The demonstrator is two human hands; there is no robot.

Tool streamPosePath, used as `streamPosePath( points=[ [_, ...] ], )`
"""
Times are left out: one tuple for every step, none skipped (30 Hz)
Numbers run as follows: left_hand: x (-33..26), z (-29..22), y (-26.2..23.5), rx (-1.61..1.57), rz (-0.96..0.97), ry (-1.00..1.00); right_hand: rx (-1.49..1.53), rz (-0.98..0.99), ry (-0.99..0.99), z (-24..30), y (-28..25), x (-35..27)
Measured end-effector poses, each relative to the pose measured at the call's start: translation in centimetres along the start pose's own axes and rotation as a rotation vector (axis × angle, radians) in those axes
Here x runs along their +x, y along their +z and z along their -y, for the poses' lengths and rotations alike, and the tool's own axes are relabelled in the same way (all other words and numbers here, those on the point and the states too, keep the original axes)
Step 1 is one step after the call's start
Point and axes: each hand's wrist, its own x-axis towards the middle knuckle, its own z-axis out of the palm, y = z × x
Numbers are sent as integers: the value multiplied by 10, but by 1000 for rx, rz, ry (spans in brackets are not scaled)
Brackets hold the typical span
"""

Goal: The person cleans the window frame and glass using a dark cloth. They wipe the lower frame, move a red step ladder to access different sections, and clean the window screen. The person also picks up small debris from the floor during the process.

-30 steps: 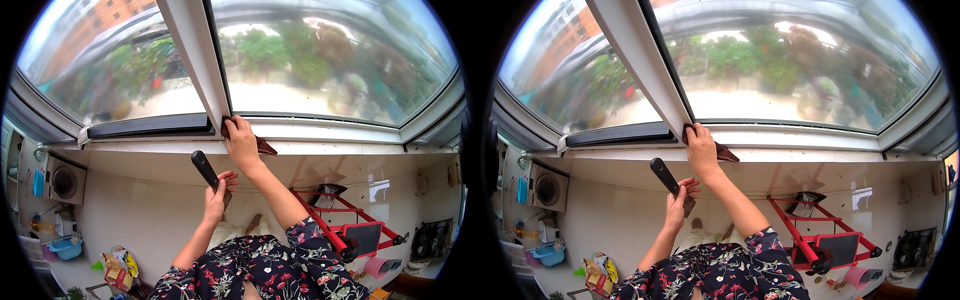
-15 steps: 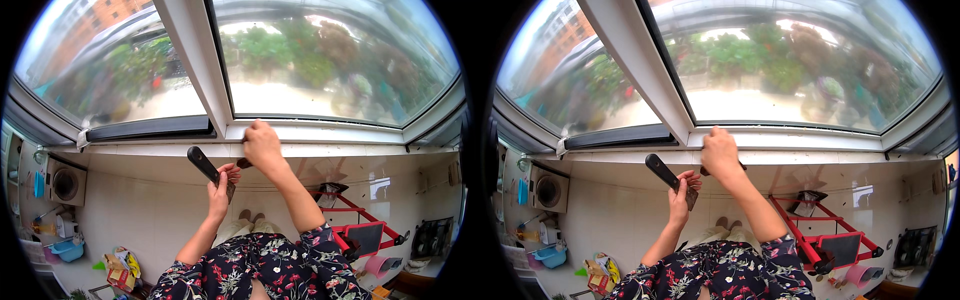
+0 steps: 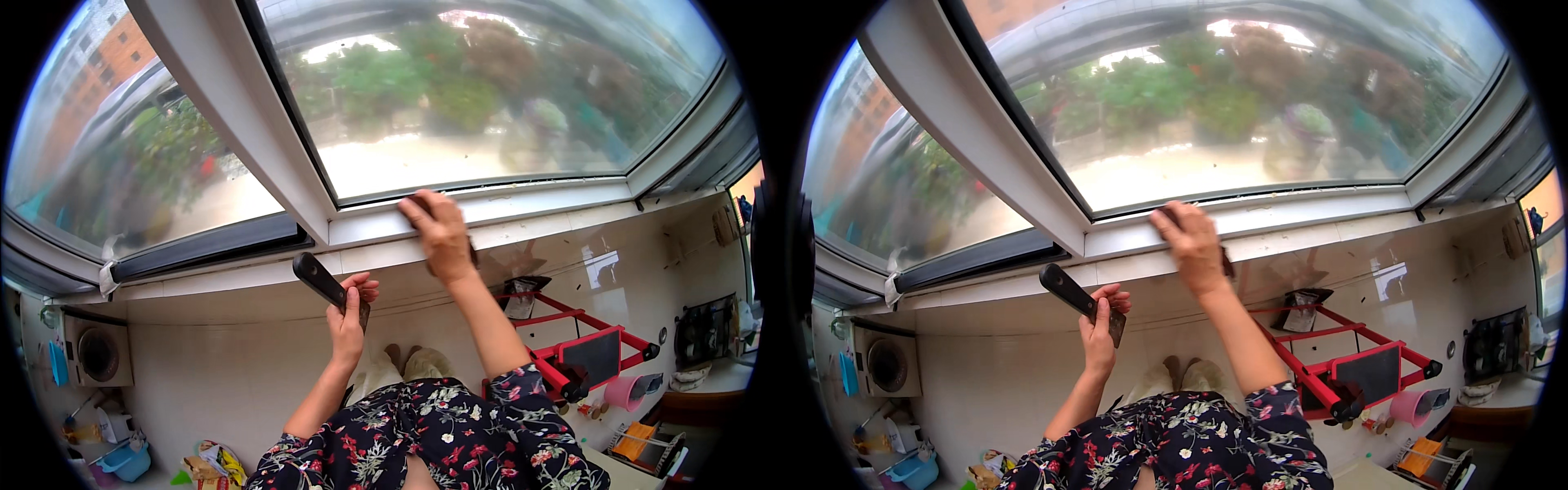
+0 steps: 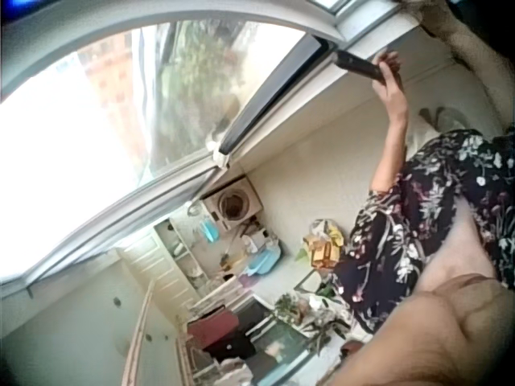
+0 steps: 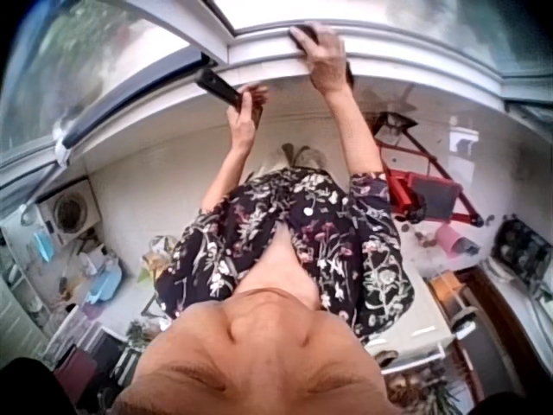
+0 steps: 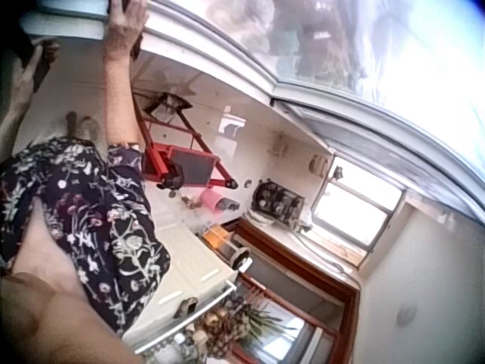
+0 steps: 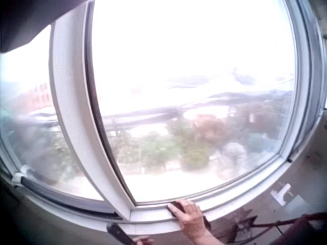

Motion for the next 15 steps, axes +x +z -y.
streamPosePath(
  points=[
    [-1,-1,0,4,19,-12,-75,-47,28,-13,-12,-4],
    [-1,-2,2,5,38,-17,-162,-112,166,-32,-23,-11],
    [-2,-2,5,-3,45,-16,-244,-176,300,-48,-33,-17],
    [-5,0,6,-7,48,-17,-259,-239,417,-57,-50,-19],
    [-5,0,6,-13,56,-15,-276,-309,534,-60,-62,-18],
    [-6,-1,7,-3,62,-25,-266,-392,499,-59,-64,-19],
    [-7,-1,7,7,64,-33,-163,-345,452,-40,-69,-11],
    [-8,-1,11,14,76,-48,-117,-311,358,-28,-63,-8],
    [-9,-1,14,13,89,-47,-73,-273,269,-16,-56,-6],
    [-8,-3,20,8,115,-46,-8,-252,203,-10,-47,-4],
    [-7,-4,24,8,132,-41,66,-228,137,-6,-33,-2],
    [-6,-3,26,26,143,-45,113,-160,47,0,-20,0],
    [-7,-3,25,47,147,-44,168,-92,-46,4,-9,2],
    [-7,-3,26,65,159,-46,109,-22,-98,2,-3,-1],
    [-6,-2,29,68,172,-48,48,49,-148,-2,-2,-5]
  ],
)
